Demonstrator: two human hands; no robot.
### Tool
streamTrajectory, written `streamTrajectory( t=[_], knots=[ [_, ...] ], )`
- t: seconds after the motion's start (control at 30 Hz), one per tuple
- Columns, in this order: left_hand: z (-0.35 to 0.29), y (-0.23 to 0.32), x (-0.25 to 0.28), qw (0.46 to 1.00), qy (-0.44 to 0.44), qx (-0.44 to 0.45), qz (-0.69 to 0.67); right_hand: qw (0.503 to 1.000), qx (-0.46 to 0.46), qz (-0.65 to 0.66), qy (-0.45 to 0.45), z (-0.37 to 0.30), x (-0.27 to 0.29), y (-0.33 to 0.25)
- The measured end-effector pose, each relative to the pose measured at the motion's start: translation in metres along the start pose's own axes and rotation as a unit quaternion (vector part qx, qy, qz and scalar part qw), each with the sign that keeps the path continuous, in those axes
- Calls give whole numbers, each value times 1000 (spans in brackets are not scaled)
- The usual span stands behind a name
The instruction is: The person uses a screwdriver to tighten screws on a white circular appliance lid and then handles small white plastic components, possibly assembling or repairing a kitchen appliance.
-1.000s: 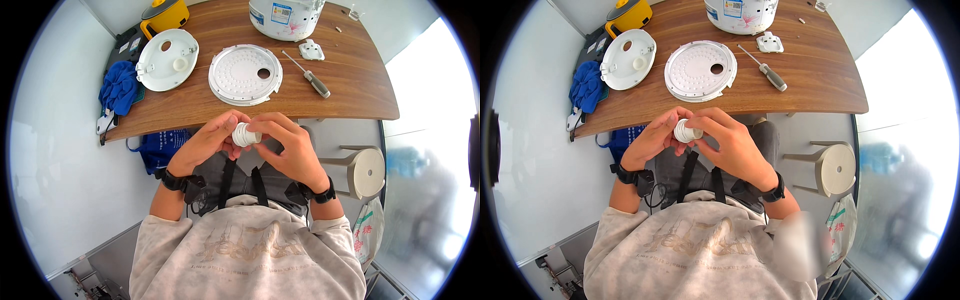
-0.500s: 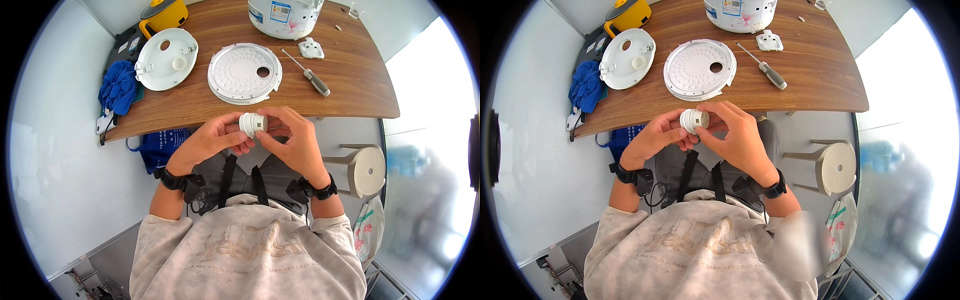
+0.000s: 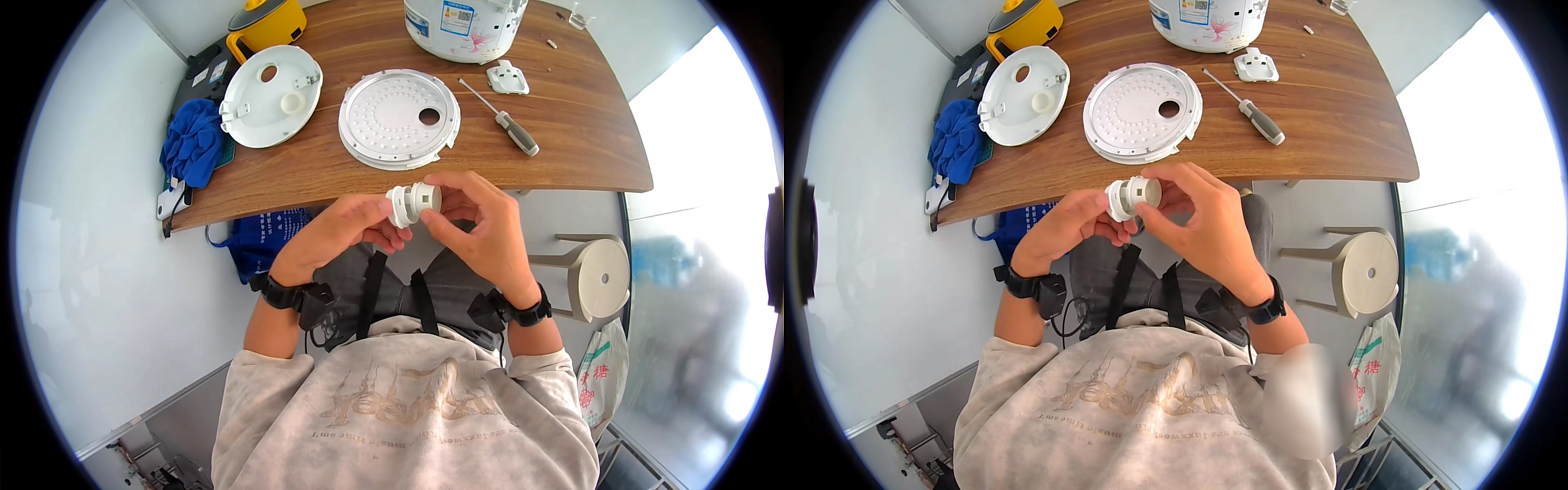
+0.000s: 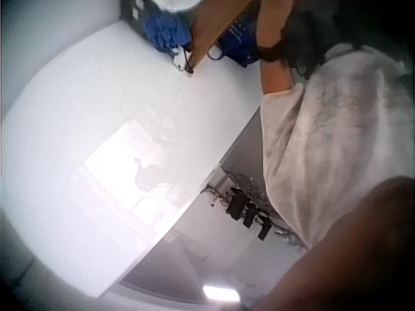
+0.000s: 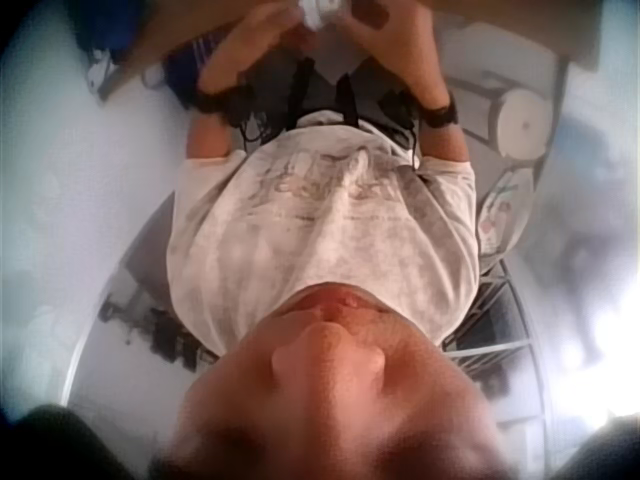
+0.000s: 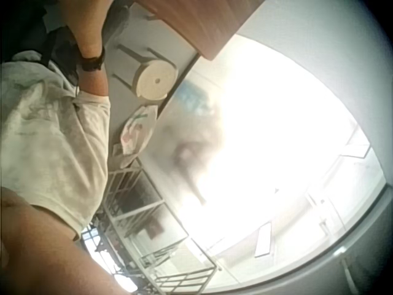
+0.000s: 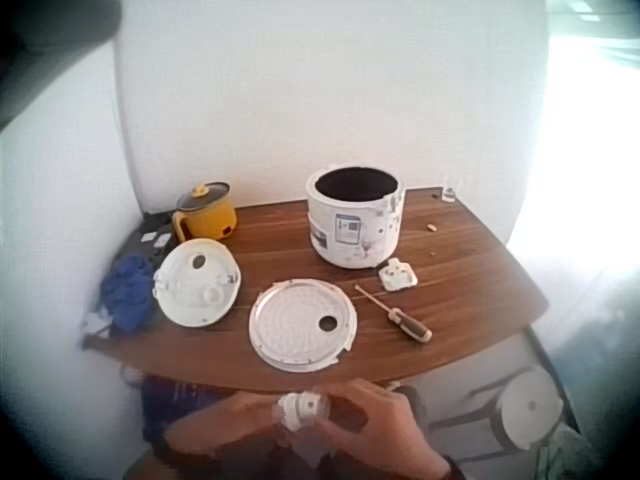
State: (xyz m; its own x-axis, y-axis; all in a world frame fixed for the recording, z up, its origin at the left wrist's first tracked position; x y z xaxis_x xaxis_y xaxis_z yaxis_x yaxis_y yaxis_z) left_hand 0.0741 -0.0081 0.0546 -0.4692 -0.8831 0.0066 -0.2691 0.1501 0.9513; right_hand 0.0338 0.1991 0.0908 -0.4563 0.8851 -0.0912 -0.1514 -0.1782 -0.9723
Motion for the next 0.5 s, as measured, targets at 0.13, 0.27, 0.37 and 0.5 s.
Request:
streamTrajectory(
  t=[0.13, 0.27, 0.37, 0.5],
  knots=[
    [1, 0, 1, 1000, 16, 3, -4, 1000, 17, 17, -7, 0, 0, 3],
    [0, -1, 0, 1000, 18, 6, -4, 999, 22, 0, -24, -1, -3, 1],
    [1, -3, 0, 1000, 13, 8, -4, 999, 25, -13, -34, -1, -3, 0],
    [1, 0, -1, 1000, 7, 1, 7, 998, 38, -30, -47, -2, -5, -3]
  ],
)
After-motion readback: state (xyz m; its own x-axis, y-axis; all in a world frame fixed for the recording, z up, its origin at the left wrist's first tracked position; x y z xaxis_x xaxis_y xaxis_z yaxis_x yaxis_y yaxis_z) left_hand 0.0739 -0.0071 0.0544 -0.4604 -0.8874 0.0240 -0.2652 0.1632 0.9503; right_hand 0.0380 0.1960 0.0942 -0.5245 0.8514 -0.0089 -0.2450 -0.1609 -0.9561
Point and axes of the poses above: each hand's wrist, its own z-axis towards the middle knuckle, its own x-axis out of the back of the hand, y = z × x, the point moved 4 cm from there along z, towards the middle knuckle, and after that the axes turned 15 degrees about z, right-handed, at the moved point
